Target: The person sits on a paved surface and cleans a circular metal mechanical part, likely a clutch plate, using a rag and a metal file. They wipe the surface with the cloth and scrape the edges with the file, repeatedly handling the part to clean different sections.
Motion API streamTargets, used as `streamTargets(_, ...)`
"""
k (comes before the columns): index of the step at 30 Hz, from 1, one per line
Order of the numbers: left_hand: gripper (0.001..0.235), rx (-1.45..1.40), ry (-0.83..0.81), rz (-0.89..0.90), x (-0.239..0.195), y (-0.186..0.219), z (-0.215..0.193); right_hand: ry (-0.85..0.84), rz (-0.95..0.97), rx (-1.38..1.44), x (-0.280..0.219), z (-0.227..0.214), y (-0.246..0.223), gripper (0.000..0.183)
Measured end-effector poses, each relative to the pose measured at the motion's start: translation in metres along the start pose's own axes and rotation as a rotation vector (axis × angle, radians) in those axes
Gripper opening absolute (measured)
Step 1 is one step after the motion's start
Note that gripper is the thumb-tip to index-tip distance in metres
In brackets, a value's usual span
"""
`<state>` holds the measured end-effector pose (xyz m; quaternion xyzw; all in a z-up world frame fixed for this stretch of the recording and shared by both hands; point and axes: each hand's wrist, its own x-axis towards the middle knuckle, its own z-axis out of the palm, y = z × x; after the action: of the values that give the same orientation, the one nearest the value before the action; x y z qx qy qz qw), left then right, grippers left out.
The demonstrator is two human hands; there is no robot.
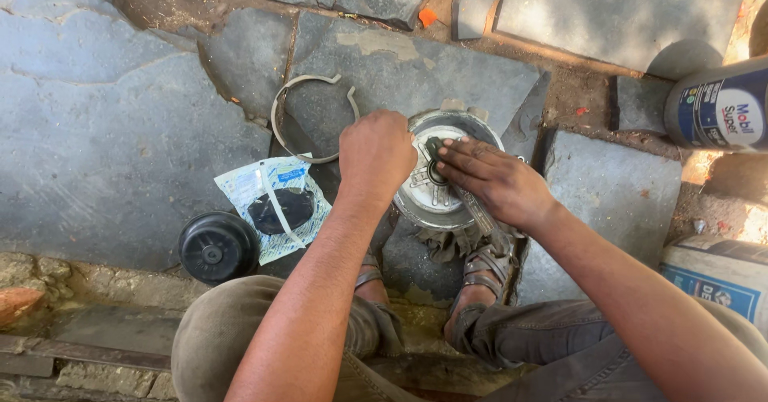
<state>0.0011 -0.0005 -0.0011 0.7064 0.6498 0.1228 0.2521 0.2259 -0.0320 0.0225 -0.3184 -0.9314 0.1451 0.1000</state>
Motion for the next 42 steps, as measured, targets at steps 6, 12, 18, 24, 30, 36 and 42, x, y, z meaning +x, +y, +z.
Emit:
streamTargets(6,0.015,-0.003,-0.004,-0.005,0.000,-0.002,-0.002,0.028,0.005,-0.029,-0.010,0.007,-0.001,0.040)
streamTargets(12,0.013,-0.010,0.040,0.006,-0.001,-0.001,0.000,0.132,0.013,-0.027,-0.007,0.024,-0.013,0.035)
streamTargets(18,0.014,-0.011,-0.009,-0.023,0.002,-0.001,0.002,0.089,0.138,-0.026,-0.001,0.017,-0.012,0.046)
streamTargets(24,0.017,-0.044,0.039,0.014,0.001,-0.005,0.003,0.040,0.045,0.047,-0.021,0.024,-0.041,0.051)
streamTargets(30,0.017,-0.027,0.012,-0.007,-0.002,-0.003,0.001,0.110,0.098,0.054,-0.016,0.025,-0.049,0.051)
streamTargets(36,0.016,-0.040,-0.012,-0.027,-0.001,-0.004,0.002,-0.092,0.241,-0.086,-0.019,0.040,-0.038,0.054)
streamTargets(42,0.018,-0.002,-0.012,-0.011,0.002,-0.001,0.001,0.174,0.785,0.799,-0.005,0.030,-0.009,0.019)
